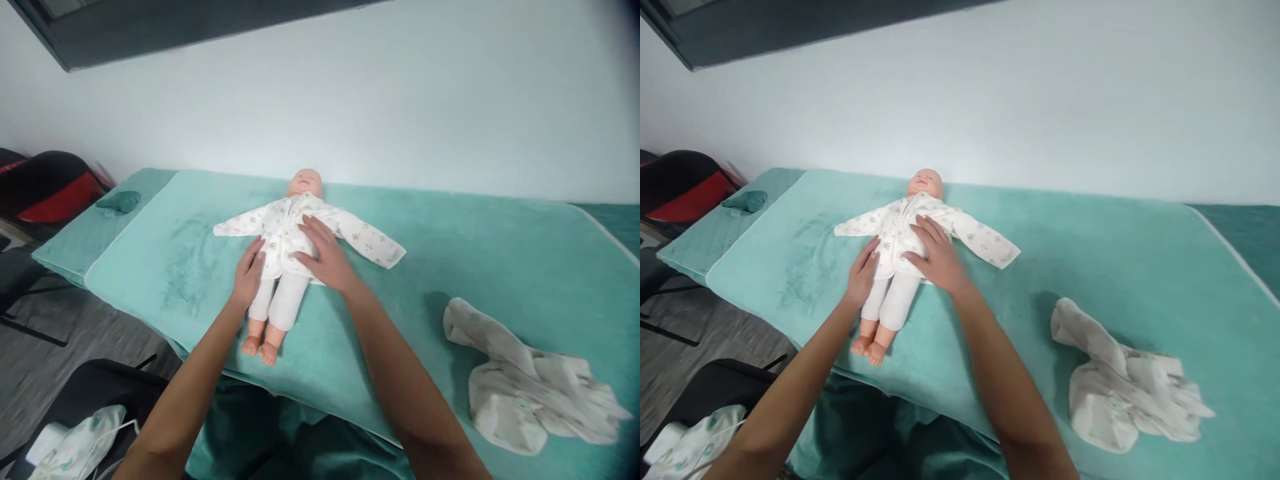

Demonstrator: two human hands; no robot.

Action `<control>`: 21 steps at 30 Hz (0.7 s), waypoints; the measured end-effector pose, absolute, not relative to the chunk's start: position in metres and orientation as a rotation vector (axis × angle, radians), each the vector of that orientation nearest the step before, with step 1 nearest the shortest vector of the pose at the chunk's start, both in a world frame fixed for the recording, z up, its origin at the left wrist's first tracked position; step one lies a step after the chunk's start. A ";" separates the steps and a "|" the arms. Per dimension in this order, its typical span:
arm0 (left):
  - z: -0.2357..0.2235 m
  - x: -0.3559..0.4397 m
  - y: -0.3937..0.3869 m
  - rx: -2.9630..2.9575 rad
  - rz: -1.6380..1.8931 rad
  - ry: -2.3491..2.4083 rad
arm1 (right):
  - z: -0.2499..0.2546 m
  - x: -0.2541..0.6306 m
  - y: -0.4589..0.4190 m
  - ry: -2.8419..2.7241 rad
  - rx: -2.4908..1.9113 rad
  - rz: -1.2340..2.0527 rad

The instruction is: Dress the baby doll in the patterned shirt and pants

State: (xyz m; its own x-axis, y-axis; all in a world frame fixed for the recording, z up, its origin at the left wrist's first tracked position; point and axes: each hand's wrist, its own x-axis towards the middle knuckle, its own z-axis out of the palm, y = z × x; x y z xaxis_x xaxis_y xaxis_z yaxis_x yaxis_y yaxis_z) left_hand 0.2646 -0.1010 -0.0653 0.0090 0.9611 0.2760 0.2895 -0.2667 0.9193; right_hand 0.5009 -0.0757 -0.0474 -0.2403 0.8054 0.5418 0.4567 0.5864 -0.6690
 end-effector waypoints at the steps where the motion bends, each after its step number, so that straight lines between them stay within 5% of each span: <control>1: -0.066 0.265 -0.100 1.558 1.333 1.300 | -0.048 0.496 -0.078 -1.902 -1.032 0.438; 10: -0.075 0.262 -0.095 1.397 1.455 1.288 | -0.039 0.479 -0.045 -1.627 -1.291 0.388; 21: -0.079 0.261 -0.093 1.369 1.480 1.233 | -0.028 0.459 -0.008 -2.042 -1.523 0.255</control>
State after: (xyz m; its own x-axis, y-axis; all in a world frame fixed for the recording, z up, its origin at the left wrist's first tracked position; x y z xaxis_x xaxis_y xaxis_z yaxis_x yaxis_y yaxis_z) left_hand 0.2612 -0.0926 -0.0791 -0.1378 0.9572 0.2546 0.0777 -0.2458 0.9662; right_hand 0.4590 -0.0075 -0.0275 -0.1861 0.9258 0.3291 0.8165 0.3321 -0.4723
